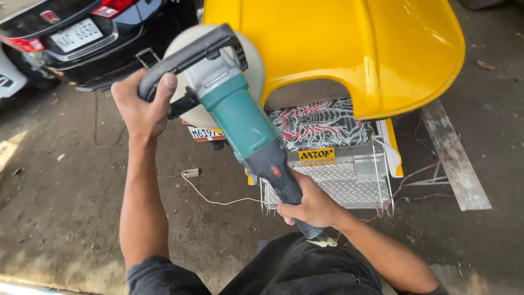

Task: Polishing a large yellow curved vehicle component with a power buffer.

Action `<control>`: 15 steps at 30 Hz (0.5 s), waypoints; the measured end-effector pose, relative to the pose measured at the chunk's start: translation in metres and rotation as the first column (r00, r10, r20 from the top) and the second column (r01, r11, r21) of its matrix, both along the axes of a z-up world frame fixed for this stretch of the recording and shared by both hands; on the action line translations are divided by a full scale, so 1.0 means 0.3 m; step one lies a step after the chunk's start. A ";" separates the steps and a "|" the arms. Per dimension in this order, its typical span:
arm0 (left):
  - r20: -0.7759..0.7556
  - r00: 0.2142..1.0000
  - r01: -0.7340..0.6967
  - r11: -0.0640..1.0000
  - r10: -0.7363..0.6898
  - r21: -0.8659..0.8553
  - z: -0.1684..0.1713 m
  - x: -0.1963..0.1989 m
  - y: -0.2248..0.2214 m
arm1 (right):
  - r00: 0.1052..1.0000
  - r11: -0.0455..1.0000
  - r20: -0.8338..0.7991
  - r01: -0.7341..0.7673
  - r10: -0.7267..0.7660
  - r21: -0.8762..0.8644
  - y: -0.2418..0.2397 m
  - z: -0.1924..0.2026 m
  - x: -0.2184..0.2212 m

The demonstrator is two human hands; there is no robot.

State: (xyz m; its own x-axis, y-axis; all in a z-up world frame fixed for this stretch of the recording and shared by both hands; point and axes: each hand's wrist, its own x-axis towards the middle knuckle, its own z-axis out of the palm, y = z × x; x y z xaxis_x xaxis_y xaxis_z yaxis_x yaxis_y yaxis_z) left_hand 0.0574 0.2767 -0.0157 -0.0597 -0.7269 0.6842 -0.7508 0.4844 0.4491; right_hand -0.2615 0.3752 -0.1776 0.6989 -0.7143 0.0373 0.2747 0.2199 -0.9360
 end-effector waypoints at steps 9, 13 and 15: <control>-0.221 0.975 -0.013 0.999 0.019 0.032 -0.061 -0.142 0.056 | 0.987 0.998 -0.157 -0.039 0.031 -0.044 -0.009 0.014 -0.179; -0.216 0.976 0.018 0.998 -0.007 0.052 -0.039 -0.278 0.005 | 0.975 0.996 -0.217 0.026 -0.044 -0.083 0.008 0.030 -0.266; -0.217 0.972 0.107 0.992 -0.090 0.069 -0.036 -0.345 -0.037 | 0.970 0.990 -0.203 0.124 -0.134 -0.063 0.015 0.018 -0.307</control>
